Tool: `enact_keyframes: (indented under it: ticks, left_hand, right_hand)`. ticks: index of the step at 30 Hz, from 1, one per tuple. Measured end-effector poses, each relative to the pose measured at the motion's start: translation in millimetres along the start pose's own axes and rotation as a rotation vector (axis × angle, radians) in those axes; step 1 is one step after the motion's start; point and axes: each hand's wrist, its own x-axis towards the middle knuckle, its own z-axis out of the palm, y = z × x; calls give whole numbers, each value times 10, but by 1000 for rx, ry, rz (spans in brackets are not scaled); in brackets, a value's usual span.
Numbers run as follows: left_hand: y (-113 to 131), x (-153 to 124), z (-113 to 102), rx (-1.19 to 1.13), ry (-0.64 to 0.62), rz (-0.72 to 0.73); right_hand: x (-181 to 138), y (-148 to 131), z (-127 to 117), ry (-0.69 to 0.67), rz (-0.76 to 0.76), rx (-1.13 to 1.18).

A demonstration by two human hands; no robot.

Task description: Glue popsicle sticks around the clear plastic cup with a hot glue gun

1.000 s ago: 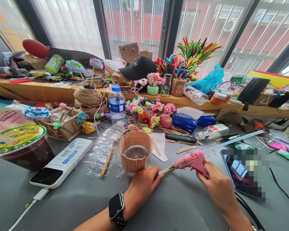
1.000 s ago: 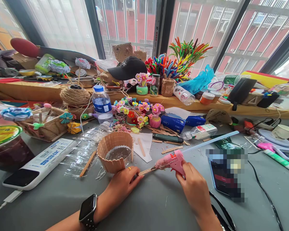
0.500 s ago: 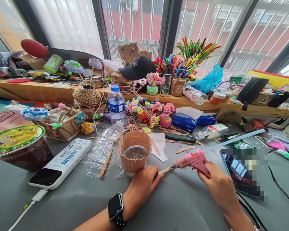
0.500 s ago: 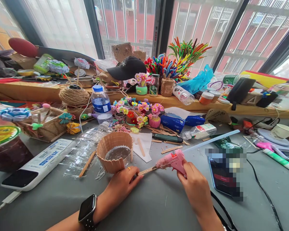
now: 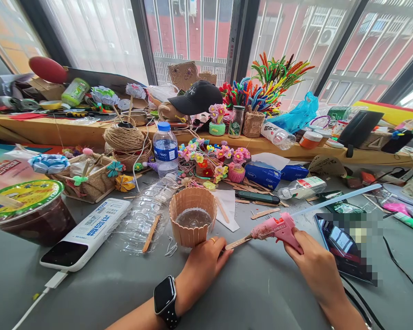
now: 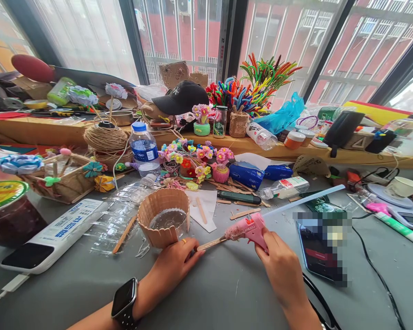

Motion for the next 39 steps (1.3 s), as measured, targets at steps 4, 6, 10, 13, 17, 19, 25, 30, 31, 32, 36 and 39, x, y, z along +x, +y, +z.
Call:
enact_keyframes:
  ticks: [4, 6, 10, 13, 17, 19, 25, 30, 31, 32, 36, 39]
  left_hand:
    - [9, -1, -8, -1, -3, -8]
    - [8, -2, -2, -4, -5, -9]
    - [8, -3, 5, -4, -6, -13]
    - [13, -5, -1, -8, -15, -17]
    - [-5, -1, 16, -6, -6, -20]
    - [-25, 7, 36, -5, 11, -13]
    - [-42, 11, 58, 2, 2, -16]
    - [-29, 2, 41, 3, 3, -15]
    - [-31, 4, 40, 3, 1, -16]
    - [-34, 5, 41, 2, 0, -16]
    - [-40, 4, 47, 1, -4, -13]
    - [-30, -8, 40, -4, -5, -17]
  right_hand:
    - [16, -2, -26, 9, -4, -13]
    - [28, -4, -38, 8, 2, -21]
    - [39, -5, -34, 19, 4, -37]
    - [30, -2, -3, 43, 8, -72]
    - [13, -2, 46, 39, 41, -76]
    - [10, -1, 60, 33, 41, -64]
    - [6, 14, 56, 18, 12, -70]
    - [10, 8, 37, 23, 7, -75]
    - [11, 7, 34, 21, 8, -72]
    - [12, 5, 33, 18, 10, -66]
    - [14, 5, 35, 11, 14, -51]
    - [12, 7, 39, 10, 10, -62]
